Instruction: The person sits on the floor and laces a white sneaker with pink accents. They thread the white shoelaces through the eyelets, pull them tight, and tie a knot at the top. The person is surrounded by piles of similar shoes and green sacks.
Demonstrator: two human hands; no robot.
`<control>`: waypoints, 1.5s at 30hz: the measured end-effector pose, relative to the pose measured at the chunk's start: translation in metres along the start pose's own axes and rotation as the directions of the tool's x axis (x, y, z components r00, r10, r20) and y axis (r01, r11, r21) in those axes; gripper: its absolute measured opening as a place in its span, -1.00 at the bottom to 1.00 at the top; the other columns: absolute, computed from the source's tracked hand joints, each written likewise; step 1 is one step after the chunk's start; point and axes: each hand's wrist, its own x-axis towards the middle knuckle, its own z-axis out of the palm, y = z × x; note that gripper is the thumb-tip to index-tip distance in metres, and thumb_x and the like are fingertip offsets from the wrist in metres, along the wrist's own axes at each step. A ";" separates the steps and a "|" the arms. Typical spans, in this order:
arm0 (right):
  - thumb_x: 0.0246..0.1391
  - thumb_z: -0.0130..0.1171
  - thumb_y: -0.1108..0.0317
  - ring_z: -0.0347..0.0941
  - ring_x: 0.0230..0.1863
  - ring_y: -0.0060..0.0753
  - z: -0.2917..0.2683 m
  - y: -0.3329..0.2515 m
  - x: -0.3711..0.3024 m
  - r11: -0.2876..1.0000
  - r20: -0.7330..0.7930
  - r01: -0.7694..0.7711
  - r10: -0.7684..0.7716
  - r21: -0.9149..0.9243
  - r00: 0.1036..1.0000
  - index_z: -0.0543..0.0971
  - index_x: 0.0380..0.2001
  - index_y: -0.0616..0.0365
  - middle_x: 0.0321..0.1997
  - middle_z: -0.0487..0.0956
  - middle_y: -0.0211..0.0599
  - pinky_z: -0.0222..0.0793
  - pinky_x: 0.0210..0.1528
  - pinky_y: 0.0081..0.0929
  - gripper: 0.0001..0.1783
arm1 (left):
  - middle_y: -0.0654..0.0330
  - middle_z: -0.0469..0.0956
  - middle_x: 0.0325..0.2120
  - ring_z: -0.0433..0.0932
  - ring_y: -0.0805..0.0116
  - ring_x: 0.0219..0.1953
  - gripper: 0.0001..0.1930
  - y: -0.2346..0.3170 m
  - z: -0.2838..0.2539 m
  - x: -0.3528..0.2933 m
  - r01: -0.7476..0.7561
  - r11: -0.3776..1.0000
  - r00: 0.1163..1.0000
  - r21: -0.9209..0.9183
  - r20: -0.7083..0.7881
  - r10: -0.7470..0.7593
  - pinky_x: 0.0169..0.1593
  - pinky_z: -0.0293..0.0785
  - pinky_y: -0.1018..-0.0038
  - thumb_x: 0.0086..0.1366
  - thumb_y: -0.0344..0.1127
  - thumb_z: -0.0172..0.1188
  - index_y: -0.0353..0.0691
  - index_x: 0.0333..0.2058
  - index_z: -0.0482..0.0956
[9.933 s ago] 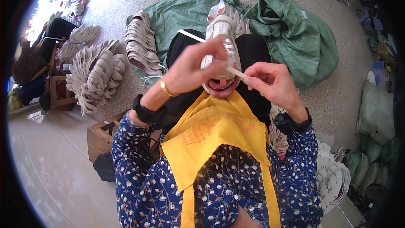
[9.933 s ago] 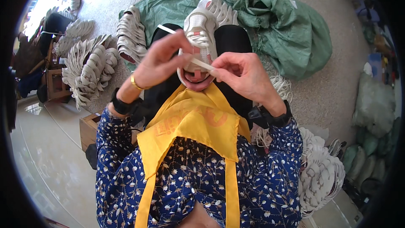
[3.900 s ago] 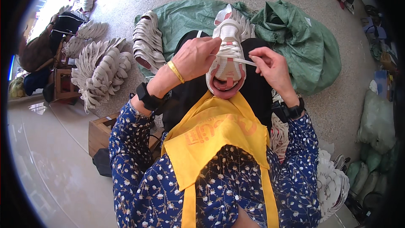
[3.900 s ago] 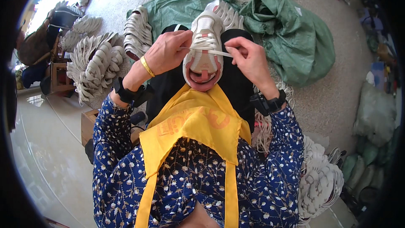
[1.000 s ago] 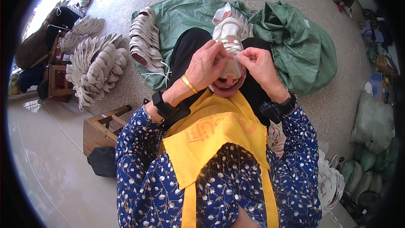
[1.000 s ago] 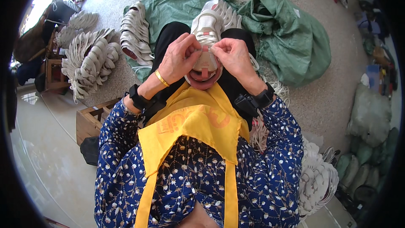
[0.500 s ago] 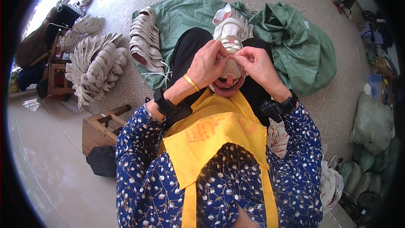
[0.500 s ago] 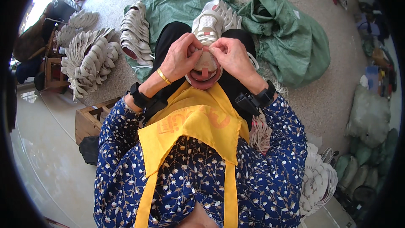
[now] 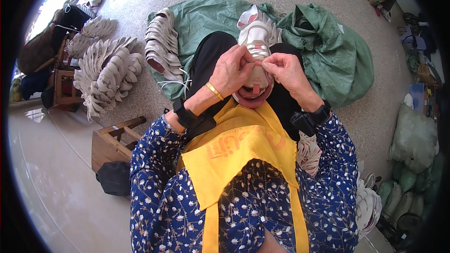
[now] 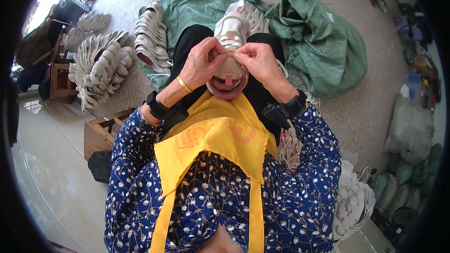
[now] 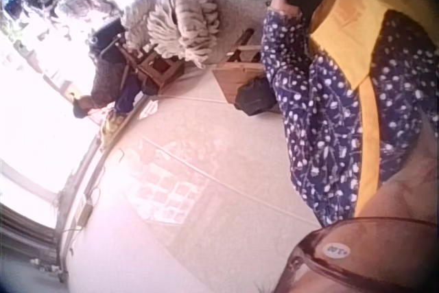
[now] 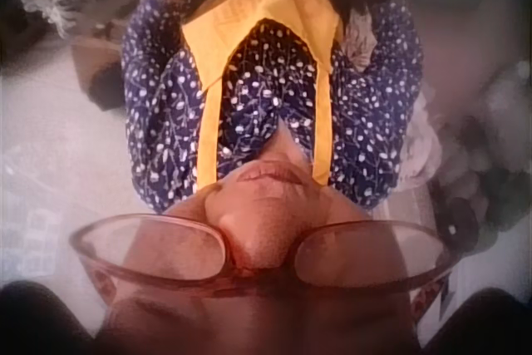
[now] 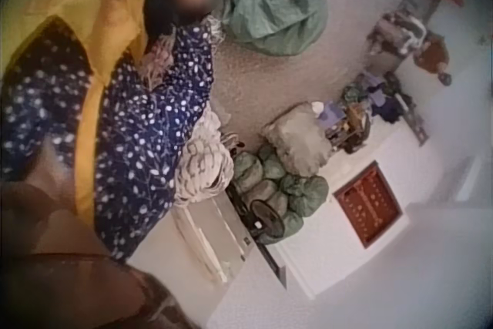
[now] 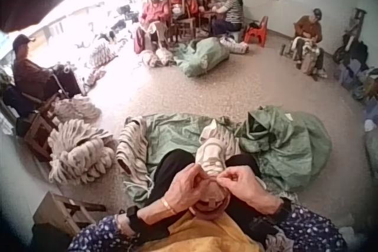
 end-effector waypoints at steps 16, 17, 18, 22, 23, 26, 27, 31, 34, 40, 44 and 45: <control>0.19 0.31 0.39 0.40 -0.46 -0.82 -0.011 -0.004 -0.001 0.999 0.078 -0.052 0.051 0.012 0.996 0.66 -0.33 0.21 -0.43 0.60 -0.57 0.26 -0.45 -0.76 -0.89 | 0.17 0.44 -0.50 0.50 0.33 -0.53 -0.92 0.000 0.011 0.000 0.027 0.998 0.999 0.054 -0.048 -0.024 -0.39 0.45 0.42 0.14 -0.53 0.26 -0.30 -0.41 0.52; 0.19 0.31 0.40 0.41 -0.45 -0.82 -0.012 -0.005 0.000 0.999 0.089 -0.052 0.052 -0.001 0.995 0.66 -0.33 0.22 -0.42 0.60 -0.57 0.28 -0.44 -0.75 -0.89 | 0.17 0.44 -0.49 0.50 0.33 -0.53 -0.92 -0.001 0.011 -0.001 0.023 0.998 0.999 0.055 -0.041 -0.021 -0.39 0.44 0.41 0.14 -0.52 0.26 -0.30 -0.41 0.52; 0.19 0.31 0.40 0.42 -0.44 -0.82 -0.014 -0.005 0.002 0.999 0.101 -0.052 0.053 -0.014 0.993 0.66 -0.33 0.23 -0.42 0.61 -0.56 0.30 -0.42 -0.75 -0.89 | 0.17 0.44 -0.49 0.49 0.33 -0.53 -0.92 -0.001 0.011 0.000 0.020 0.998 0.999 0.056 -0.035 -0.018 -0.39 0.44 0.41 0.14 -0.52 0.26 -0.30 -0.41 0.52; 0.19 0.31 0.40 0.46 -0.39 -0.80 -0.011 -0.006 0.003 0.998 0.100 0.005 0.001 -0.055 0.995 0.66 -0.32 0.27 -0.39 0.62 -0.54 0.38 -0.36 -0.72 -0.87 | 0.17 0.44 -0.48 0.47 0.31 -0.52 -0.93 -0.003 0.011 -0.001 0.013 0.999 0.999 0.042 -0.036 -0.011 -0.39 0.43 0.40 0.15 -0.52 0.24 -0.30 -0.39 0.53; 0.19 0.30 0.41 0.47 -0.38 -0.79 -0.011 -0.006 0.003 0.998 0.102 0.024 -0.018 -0.059 0.995 0.66 -0.32 0.27 -0.39 0.62 -0.54 0.39 -0.36 -0.72 -0.87 | 0.17 0.44 -0.47 0.47 0.31 -0.52 -0.93 -0.003 0.011 -0.001 0.012 0.999 0.999 0.037 -0.031 -0.010 -0.39 0.43 0.40 0.15 -0.52 0.24 -0.30 -0.38 0.53; 0.19 0.28 0.41 0.48 -0.38 -0.78 -0.010 -0.002 0.007 0.992 0.096 0.095 -0.087 -0.086 0.992 0.66 -0.34 0.29 -0.41 0.63 -0.52 0.42 -0.35 -0.69 -0.86 | 0.17 0.44 -0.46 0.46 0.32 -0.52 -0.93 -0.003 0.010 -0.001 0.010 1.000 1.000 0.030 -0.025 -0.009 -0.39 0.42 0.40 0.14 -0.53 0.23 -0.29 -0.37 0.53; 0.19 0.29 0.40 0.48 -0.39 -0.78 -0.009 0.003 0.010 0.986 0.082 0.130 -0.122 -0.106 0.989 0.66 -0.35 0.30 -0.43 0.63 -0.52 0.42 -0.36 -0.67 -0.85 | 0.17 0.43 -0.46 0.46 0.32 -0.52 -0.92 -0.002 0.010 0.000 0.007 1.000 1.000 0.028 -0.024 -0.007 -0.39 0.42 0.41 0.14 -0.53 0.23 -0.29 -0.37 0.53; 0.15 0.31 0.36 0.48 -0.42 -0.77 -0.009 0.004 0.013 0.957 0.061 0.171 -0.161 -0.233 0.985 0.67 -0.39 0.31 -0.49 0.63 -0.48 0.43 -0.38 -0.60 -0.81 | 0.19 0.42 -0.46 0.44 0.36 -0.52 -0.91 -0.001 0.006 0.000 0.038 0.999 0.999 -0.013 0.003 -0.038 -0.39 0.40 0.44 0.13 -0.52 0.23 -0.29 -0.36 0.53; 0.13 0.33 0.35 0.48 -0.44 -0.76 -0.002 -0.011 0.004 0.892 0.004 0.174 -0.190 -0.416 0.982 0.67 -0.40 0.31 -0.51 0.63 -0.46 0.42 -0.39 -0.58 -0.80 | 0.21 0.42 -0.46 0.42 0.40 -0.53 -0.91 -0.002 0.005 -0.001 0.039 0.999 0.999 -0.027 -0.003 -0.039 -0.40 0.39 0.46 0.13 -0.52 0.23 -0.29 -0.36 0.54; 0.18 0.31 0.33 0.46 -0.48 -0.73 -0.007 0.000 0.010 0.983 0.073 0.124 -0.115 -0.135 0.991 0.67 -0.37 0.29 -0.48 0.62 -0.52 0.38 -0.43 -0.66 -0.80 | 0.23 0.42 -0.46 0.42 0.45 -0.52 -0.93 -0.003 0.004 -0.002 0.028 0.998 1.000 -0.051 -0.004 -0.028 -0.39 0.39 0.49 0.17 -0.50 0.24 -0.29 -0.36 0.55; 0.19 0.31 0.34 0.36 -0.53 -0.80 -0.011 -0.007 0.007 1.000 0.109 -0.013 0.016 -0.024 0.994 0.67 -0.35 0.23 -0.49 0.56 -0.61 0.25 -0.49 -0.74 -0.84 | 0.24 0.42 -0.47 0.41 0.47 -0.52 -0.93 -0.004 0.003 -0.002 0.046 0.996 0.999 -0.070 0.007 -0.046 -0.38 0.40 0.51 0.18 -0.50 0.24 -0.29 -0.34 0.57; 0.19 0.31 0.35 0.33 -0.54 -0.81 -0.014 -0.006 0.008 0.999 0.118 -0.038 0.040 -0.020 0.992 0.67 -0.35 0.21 -0.50 0.54 -0.62 0.22 -0.50 -0.76 -0.85 | 0.25 0.41 -0.47 0.41 0.48 -0.51 -0.92 -0.004 0.004 -0.002 0.050 0.996 0.999 -0.076 0.010 -0.050 -0.38 0.40 0.51 0.17 -0.50 0.24 -0.29 -0.33 0.57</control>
